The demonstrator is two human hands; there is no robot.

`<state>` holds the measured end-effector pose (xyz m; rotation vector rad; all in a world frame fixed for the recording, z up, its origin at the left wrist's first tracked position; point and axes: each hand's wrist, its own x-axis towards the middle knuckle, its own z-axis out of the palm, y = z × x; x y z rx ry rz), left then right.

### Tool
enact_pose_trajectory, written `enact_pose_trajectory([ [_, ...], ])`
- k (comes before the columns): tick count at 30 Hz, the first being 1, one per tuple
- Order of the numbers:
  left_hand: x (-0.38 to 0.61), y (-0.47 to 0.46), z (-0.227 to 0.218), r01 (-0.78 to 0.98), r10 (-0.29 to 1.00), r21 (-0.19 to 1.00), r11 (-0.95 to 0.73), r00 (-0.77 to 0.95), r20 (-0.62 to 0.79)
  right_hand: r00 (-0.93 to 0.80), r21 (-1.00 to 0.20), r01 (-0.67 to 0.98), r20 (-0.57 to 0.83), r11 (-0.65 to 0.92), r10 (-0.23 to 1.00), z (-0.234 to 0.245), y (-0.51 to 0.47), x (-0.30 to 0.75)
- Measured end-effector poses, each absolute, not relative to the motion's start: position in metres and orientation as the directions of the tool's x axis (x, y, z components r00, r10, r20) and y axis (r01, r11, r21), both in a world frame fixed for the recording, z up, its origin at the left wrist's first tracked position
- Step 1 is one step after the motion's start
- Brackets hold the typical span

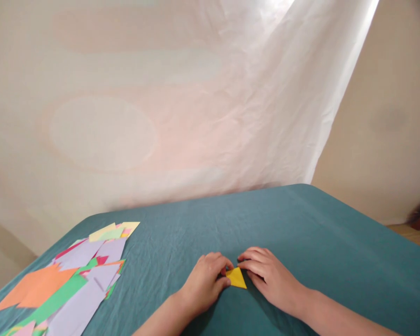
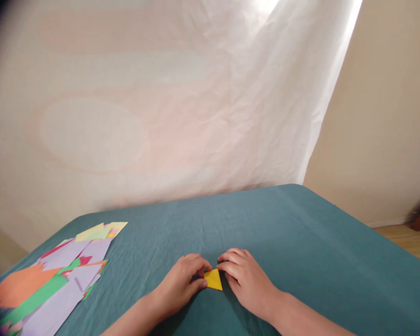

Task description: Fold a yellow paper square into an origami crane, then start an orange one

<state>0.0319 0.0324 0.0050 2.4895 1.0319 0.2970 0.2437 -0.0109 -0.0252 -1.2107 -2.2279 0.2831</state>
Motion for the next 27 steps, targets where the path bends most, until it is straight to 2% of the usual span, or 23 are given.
enact_pose_trajectory([
  [3, 0.032, 0.032, 0.005, 0.569, 0.664, 0.465, -0.679, 0.746, 0.057, -0.391, -0.518, 0.664, 0.374, 0.539, 0.841, -0.023, -0.011, 0.243],
  [6, 0.033, 0.032, 0.005, 0.542, 0.641, 0.466, -0.699, 0.764, 0.073, -0.406, -0.532, 0.645, 0.368, 0.548, 0.836, -0.022, -0.012, 0.243],
  [12, 0.032, 0.032, 0.001, 0.537, 0.634, 0.434, -0.723, 0.766, 0.108, -0.494, -0.447, 0.644, 0.378, 0.621, 0.783, -0.025, -0.013, 0.243],
  [17, 0.031, 0.032, 0.007, 0.507, 0.557, 0.310, -0.804, 0.824, 0.099, -0.556, -0.373, 0.619, 0.413, 0.691, 0.721, -0.026, -0.013, 0.242],
  [22, 0.029, 0.019, 0.023, 0.464, 0.470, 0.180, -0.867, 0.883, -0.010, -0.636, -0.245, 0.579, 0.461, 0.777, 0.619, -0.022, -0.015, 0.240],
  [27, 0.019, 0.001, 0.013, 0.413, 0.416, 0.120, -0.903, 0.910, -0.005, -0.701, -0.172, 0.566, 0.413, 0.806, 0.581, -0.017, -0.022, 0.236],
])
